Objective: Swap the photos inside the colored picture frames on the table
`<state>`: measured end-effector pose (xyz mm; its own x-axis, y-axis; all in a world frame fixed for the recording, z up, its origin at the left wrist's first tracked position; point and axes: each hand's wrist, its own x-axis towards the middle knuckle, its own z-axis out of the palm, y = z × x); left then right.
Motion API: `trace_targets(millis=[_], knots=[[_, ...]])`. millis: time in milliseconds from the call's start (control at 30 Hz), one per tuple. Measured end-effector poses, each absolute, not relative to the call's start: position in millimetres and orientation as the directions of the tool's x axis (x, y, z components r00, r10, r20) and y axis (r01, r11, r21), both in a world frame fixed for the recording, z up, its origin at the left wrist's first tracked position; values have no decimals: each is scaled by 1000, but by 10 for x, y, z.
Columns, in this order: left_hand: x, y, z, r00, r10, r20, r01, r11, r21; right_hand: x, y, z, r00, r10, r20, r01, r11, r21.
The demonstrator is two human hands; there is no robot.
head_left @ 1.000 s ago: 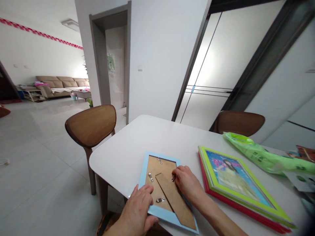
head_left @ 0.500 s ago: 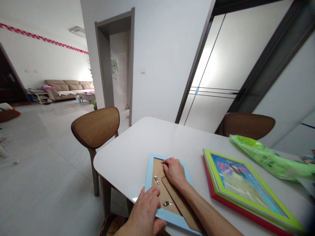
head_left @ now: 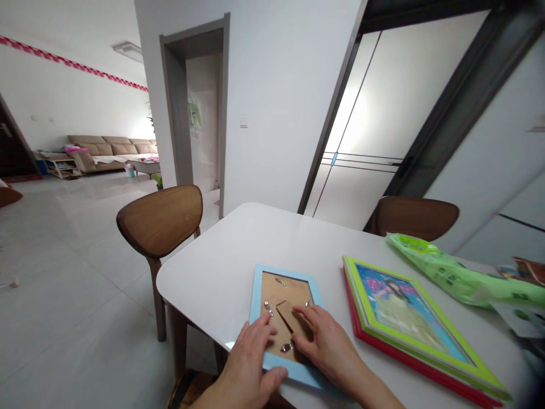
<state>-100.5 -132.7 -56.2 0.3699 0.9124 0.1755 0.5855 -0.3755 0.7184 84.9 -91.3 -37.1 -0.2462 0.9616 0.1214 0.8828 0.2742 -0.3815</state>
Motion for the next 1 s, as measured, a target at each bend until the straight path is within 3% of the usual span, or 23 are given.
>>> trace_targets(millis=[133, 200, 300, 367, 467, 600, 733, 800, 867, 933, 1000], knots=[[-982, -1194, -469, 151, 971, 186, 420, -233, 877, 792, -883, -146, -205, 972, 112, 908, 232, -349], [-960, -1108, -408, 87, 981, 175, 247, -192, 950, 715, -902, -10, -208, 967, 149, 902, 249, -353], [-998, -988, -345, 35, 997, 75, -84, -72, 994, 624, -940, 91, -252, 940, 229, 838, 331, -433], [-1120, -927, -342, -22, 1000, 2, -171, -6, 985, 660, -935, 43, -250, 931, 264, 789, 354, -502], [-1452, -871, -402, -114, 993, -17, -138, 1, 990, 880, -881, -180, -142, 961, 237, 832, 245, -497], [-1948, -853, -551, -222, 975, -29, 2, 30, 1000, 1166, -818, -510, -21, 991, 129, 953, 59, -297], [-2215, -844, -641, -288, 956, 50, 223, 17, 975, 1193, -771, -592, -4, 997, 74, 964, 24, -266], [-2228, -840, -626, -303, 942, 146, 337, -37, 941, 1175, -743, -555, 16, 997, 75, 941, 11, -339], [-2143, -861, -578, -287, 926, 244, 427, -105, 898, 1170, -731, -499, 78, 997, 20, 856, -57, -514], [-1946, -926, -512, -231, 920, 316, 480, -174, 860, 1168, -754, -432, 102, 988, -116, 654, -154, -741], [-1644, -1037, -447, -114, 926, 359, 514, -254, 819, 1145, -818, -348, 58, 973, -223, 397, -228, -889]])
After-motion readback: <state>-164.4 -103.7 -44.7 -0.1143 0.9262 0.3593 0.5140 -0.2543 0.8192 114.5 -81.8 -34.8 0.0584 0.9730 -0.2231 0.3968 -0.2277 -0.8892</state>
